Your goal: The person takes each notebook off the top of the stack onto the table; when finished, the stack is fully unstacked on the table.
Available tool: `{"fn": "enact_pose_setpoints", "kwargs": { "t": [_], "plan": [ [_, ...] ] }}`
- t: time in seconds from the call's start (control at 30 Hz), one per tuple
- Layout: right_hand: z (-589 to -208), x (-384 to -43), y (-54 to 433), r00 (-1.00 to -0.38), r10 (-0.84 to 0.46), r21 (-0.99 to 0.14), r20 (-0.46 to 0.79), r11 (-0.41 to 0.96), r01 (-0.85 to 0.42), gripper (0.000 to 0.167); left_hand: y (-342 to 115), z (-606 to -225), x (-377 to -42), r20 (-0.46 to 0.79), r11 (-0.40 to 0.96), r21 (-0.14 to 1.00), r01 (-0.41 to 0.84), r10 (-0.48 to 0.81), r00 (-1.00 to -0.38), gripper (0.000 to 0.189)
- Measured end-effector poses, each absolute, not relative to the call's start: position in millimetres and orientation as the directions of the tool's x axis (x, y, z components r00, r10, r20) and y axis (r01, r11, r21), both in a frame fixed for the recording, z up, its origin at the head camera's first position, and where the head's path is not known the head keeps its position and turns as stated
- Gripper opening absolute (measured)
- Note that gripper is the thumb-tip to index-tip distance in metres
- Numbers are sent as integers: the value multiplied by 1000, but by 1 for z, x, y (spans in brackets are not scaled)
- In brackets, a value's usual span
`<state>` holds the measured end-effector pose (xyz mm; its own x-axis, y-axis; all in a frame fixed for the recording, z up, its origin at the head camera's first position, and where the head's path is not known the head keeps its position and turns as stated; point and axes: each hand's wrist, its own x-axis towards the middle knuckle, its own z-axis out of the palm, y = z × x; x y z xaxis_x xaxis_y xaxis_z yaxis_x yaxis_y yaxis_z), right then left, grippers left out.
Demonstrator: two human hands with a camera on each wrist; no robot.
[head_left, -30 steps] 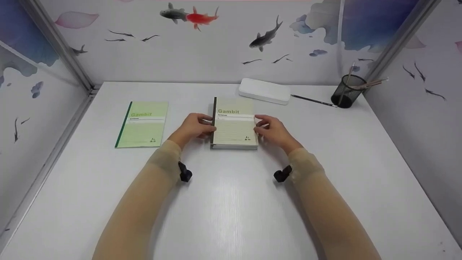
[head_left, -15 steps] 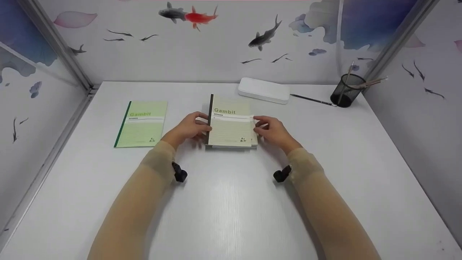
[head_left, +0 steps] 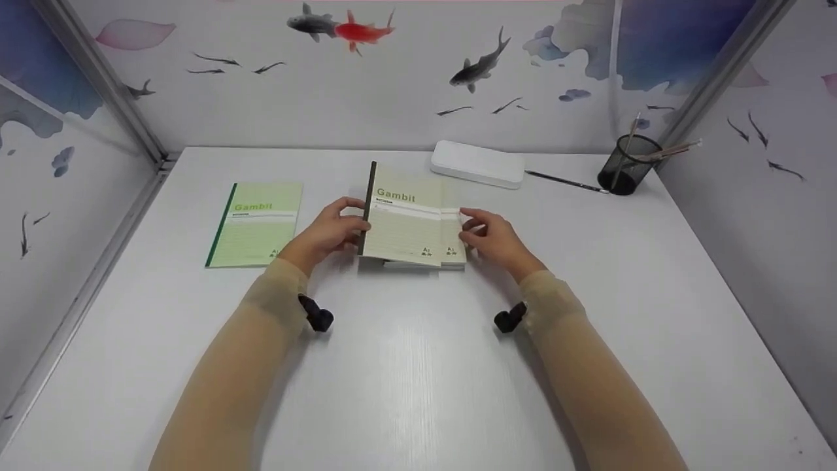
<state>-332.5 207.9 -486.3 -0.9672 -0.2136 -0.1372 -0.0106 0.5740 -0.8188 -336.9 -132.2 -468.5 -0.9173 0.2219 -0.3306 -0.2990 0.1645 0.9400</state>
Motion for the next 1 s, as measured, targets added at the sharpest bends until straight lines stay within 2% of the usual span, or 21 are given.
{"fn": "enact_pose_setpoints", "kwargs": {
  "t": [0.13, 0.5, 0.73, 1.0],
  "plan": [
    [-488, -332, 208, -966, -212, -823, -148, 568, 1, 60, -143, -469, -333, -331, 135, 942, -308, 209, -920, 53],
    [-484, -334, 210, -960, -222, -820, -172, 573, 14, 54, -188, -463, -319, -349, 139, 933, -331, 140, -927, 54],
    [-479, -335, 209, -958, -229, -800, -174, 600, 2, 54, -217, -460, -318, -366, 164, 922, -351, 73, -928, 57],
    [-479, -333, 206, -956, -235, -789, -177, 615, -5, 54, -227, -469, -320, -393, 218, 902, -373, 58, -918, 61]
  ]
}}
